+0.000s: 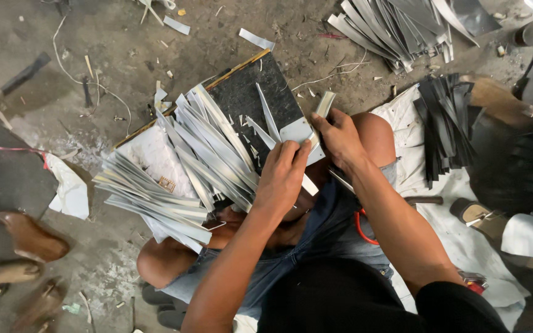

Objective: The person sits on the floor and uses red-handled scissors to cut long strips of white and black material. They repeatedly pick up strips, cut them into smaller pieces, and place the cut pieces into piles on the floor.

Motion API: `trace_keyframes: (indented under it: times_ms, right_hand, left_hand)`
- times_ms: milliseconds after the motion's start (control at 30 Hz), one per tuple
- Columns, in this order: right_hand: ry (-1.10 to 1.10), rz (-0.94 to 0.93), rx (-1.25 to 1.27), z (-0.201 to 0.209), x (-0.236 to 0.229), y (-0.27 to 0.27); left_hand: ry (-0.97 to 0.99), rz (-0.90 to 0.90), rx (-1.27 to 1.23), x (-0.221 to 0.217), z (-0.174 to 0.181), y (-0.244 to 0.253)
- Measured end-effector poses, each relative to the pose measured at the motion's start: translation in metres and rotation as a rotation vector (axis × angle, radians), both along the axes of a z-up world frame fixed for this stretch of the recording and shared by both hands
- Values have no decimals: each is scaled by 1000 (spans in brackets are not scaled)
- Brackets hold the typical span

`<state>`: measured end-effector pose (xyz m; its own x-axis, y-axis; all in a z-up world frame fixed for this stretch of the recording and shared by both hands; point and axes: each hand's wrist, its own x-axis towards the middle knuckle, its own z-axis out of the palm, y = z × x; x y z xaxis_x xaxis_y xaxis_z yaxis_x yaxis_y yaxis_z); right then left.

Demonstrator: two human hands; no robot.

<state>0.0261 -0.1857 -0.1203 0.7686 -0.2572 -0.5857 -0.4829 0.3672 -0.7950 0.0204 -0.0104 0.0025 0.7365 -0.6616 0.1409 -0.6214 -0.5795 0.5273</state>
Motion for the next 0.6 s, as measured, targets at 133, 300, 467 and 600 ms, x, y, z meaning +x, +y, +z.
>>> trace_keyframes:
  times_ms: [133, 300, 467, 600]
  right_hand:
    - [52, 28, 4, -13, 8, -2]
    - [106, 26, 21, -24, 16, -2]
    - [170, 68, -64, -28, 22, -2]
    - [295, 101, -121, -23, 30, -2]
  left_hand:
    - [-23, -33, 31, 6, -3, -6]
    - [-114, -49, 53, 8, -4, -7]
    - [-93, -56, 48, 4, -6, -8]
    - [-48, -4, -38, 4, -7, -10]
